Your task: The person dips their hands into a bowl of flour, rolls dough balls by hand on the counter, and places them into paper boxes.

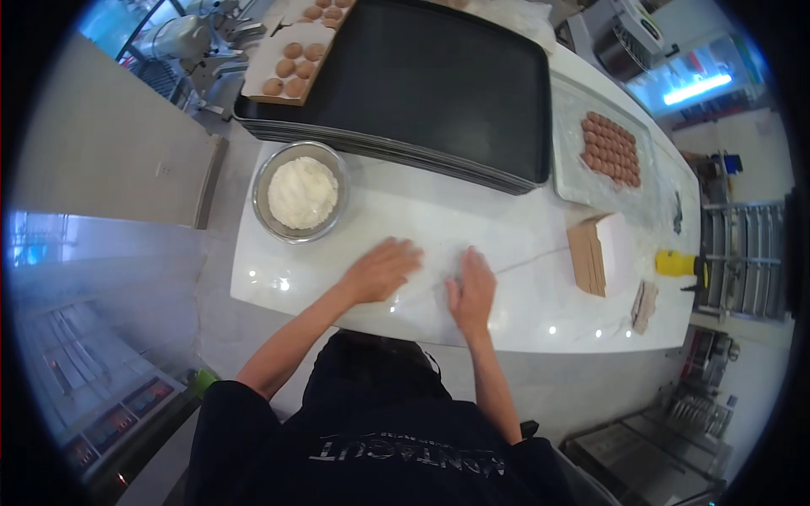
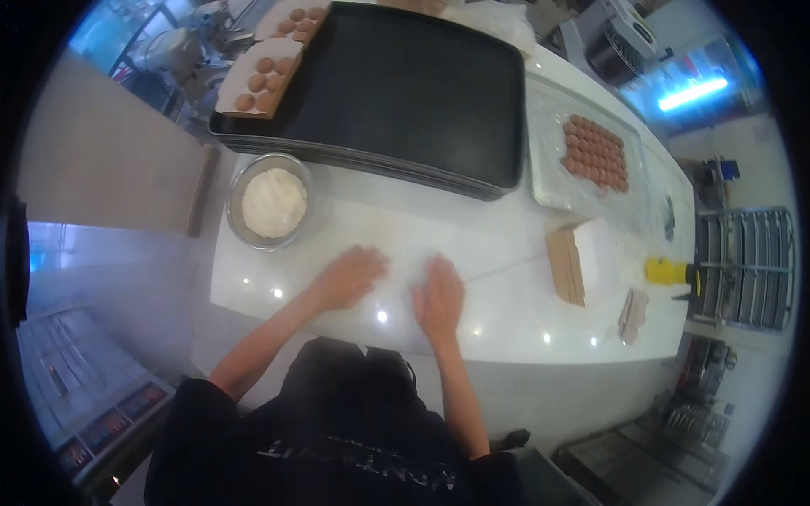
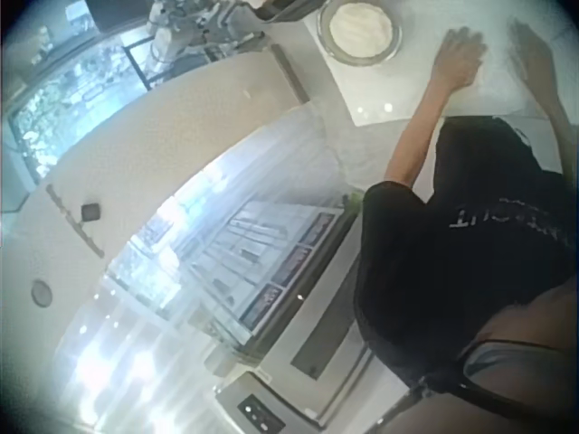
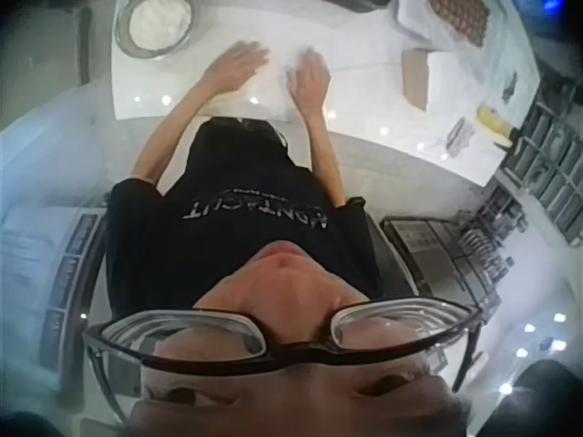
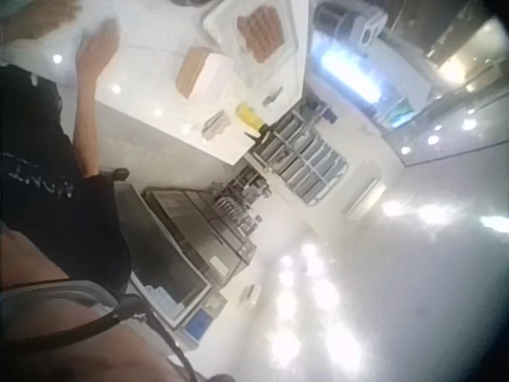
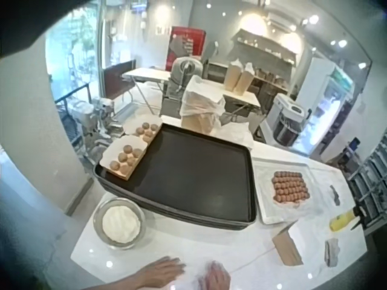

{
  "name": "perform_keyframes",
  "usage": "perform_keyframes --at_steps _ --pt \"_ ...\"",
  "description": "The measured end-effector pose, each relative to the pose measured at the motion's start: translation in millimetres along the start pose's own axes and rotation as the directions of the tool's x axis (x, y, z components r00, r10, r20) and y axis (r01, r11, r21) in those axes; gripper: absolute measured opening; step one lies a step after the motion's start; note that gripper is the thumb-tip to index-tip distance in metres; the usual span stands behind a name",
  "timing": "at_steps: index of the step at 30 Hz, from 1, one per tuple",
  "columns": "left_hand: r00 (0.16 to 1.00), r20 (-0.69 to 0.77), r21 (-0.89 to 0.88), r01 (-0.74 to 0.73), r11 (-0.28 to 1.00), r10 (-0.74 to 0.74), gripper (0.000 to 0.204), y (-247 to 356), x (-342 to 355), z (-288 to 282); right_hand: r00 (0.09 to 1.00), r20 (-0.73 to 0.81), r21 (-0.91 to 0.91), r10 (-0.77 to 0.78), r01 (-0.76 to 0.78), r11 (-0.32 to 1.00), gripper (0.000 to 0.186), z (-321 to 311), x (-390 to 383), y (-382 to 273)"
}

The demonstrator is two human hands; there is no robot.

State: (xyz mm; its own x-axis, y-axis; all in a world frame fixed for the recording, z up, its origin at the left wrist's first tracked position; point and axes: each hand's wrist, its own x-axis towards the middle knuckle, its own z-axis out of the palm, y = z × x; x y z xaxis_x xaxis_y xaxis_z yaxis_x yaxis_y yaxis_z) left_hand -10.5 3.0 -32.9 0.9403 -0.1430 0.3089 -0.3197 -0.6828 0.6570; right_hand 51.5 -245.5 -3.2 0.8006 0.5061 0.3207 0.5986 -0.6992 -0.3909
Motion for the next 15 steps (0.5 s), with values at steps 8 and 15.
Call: perform_keyframes --at_steps 8,15 --pt "0.989 0.091 0.284 -0.136 0.949 0.114 0.04 -15 0 -12 0.994 0.103 -0.381 0.038 0.004 0.925 0.048 11 5 34" --pt "0.972 0.236 0.354 -0.063 0.933 -0.024 0.032 5 -24 24 0.991 0.113 0.077 0.075 -0.084 0.993 0.038 23 -53 19"
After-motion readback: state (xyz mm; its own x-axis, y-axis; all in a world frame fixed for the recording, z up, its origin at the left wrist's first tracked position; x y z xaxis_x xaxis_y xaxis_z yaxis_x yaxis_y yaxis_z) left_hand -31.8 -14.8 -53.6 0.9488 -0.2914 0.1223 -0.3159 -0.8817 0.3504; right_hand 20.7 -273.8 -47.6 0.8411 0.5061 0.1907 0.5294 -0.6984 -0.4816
